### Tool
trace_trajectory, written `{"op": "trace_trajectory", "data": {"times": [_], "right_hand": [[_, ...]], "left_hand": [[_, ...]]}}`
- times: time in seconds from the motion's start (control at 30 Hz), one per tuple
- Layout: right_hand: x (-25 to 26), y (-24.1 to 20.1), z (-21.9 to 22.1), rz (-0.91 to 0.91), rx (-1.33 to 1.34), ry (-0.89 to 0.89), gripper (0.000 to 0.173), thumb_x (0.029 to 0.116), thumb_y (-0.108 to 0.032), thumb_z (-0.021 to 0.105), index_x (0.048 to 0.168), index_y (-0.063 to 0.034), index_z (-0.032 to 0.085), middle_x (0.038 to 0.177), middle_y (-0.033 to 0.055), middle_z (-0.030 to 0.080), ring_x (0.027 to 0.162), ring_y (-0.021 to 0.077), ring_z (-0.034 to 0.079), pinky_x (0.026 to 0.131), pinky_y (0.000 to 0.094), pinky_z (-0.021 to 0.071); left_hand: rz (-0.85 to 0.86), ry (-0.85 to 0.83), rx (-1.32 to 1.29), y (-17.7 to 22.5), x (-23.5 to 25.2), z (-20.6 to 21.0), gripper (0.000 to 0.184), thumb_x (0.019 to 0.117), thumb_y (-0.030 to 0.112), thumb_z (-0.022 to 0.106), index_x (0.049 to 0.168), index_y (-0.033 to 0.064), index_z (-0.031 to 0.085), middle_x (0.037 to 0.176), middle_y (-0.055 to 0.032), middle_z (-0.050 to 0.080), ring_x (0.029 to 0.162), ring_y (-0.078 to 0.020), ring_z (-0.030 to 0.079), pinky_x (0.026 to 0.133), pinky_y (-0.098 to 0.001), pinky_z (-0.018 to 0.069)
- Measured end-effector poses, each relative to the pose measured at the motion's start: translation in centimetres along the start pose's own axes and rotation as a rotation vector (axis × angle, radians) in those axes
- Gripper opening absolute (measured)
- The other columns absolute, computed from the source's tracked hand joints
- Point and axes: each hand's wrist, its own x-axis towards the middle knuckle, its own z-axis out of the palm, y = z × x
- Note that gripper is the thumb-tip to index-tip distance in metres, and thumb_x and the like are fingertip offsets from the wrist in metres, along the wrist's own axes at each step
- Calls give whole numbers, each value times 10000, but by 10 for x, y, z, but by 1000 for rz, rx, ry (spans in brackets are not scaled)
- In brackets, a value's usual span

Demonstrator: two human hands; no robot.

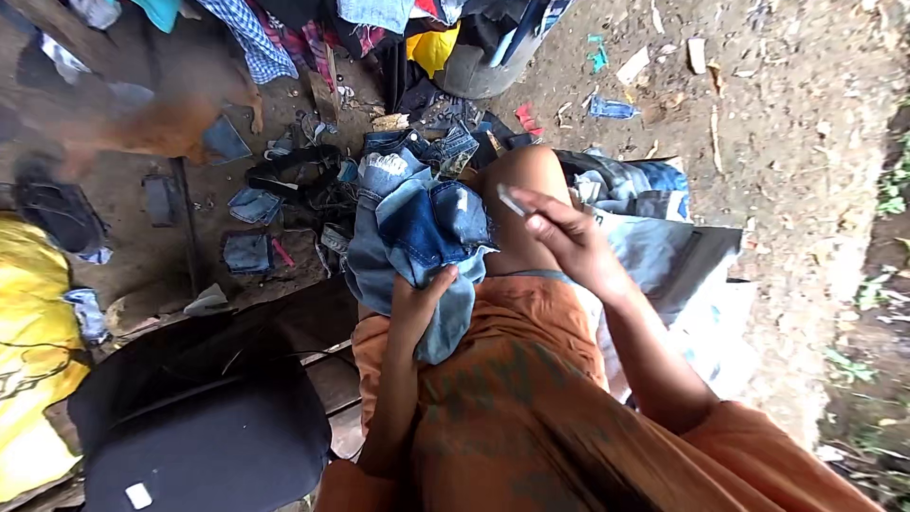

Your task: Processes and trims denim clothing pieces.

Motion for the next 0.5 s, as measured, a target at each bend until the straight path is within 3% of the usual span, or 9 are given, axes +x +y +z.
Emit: {"op": "trace_trajectory", "data": {"times": [0.1, 0.17, 0.27, 0.33, 0.4, 0.5], "right_hand": [[-4, -13, 15, -20, 222, -234, 477, 1016, -232, 578, 1478, -122, 535, 876, 1, 655, 689, 12, 555, 644, 213, 501], [-5, -7, 30, -25, 223, -322, 465, 1028, -259, 581, 1474, -133, 547, 895, 18, 683, 723, 34, 590, 689, 247, 525], [-10, 1, 48, -65, 100, -292, 368, 1051, -303, 545, 1386, -191, 649, 1172, 45, 723, 984, 126, 693, 857, 395, 578], [-14, 3, 55, -102, -40, -155, 331, 1047, -337, 539, 1321, -252, 704, 1094, 54, 737, 912, 192, 711, 744, 467, 581], [-15, 5, 57, -128, -178, -10, 317, 1037, -348, 549, 1295, -285, 723, 977, 76, 721, 765, 225, 690, 600, 466, 550], [-11, 12, 63, -124, -287, 112, 316, 1039, -351, 550, 1300, -299, 721, 888, 101, 677, 654, 242, 647, 522, 446, 512]], "left_hand": [[26, -16, -22, -1, 2, 2, 328, 864, -32, 713, 1170, 2, 599, 915, 32, 723, 864, -2, 695, 838, -210, 592], [47, -24, -50, -4, 1, 0, 318, 856, -49, 704, 1154, 0, 604, 910, 26, 729, 863, -17, 702, 842, -224, 597], [68, -21, -42, -5, 0, -1, 262, 848, -60, 695, 1091, 15, 630, 875, 39, 729, 843, -22, 704, 829, -229, 600], [64, -31, -30, -4, 0, -1, 235, 861, -54, 686, 1079, 15, 633, 866, 38, 727, 837, -22, 703, 826, -233, 599], [51, -59, -31, -4, 2, 2, 220, 893, -36, 669, 1103, 5, 618, 879, 25, 726, 842, -30, 704, 834, -239, 597], [24, -79, -13, -3, 6, 10, 192, 927, -5, 654, 1112, -13, 603, 879, 12, 717, 834, -29, 700, 831, -238, 595]]}}
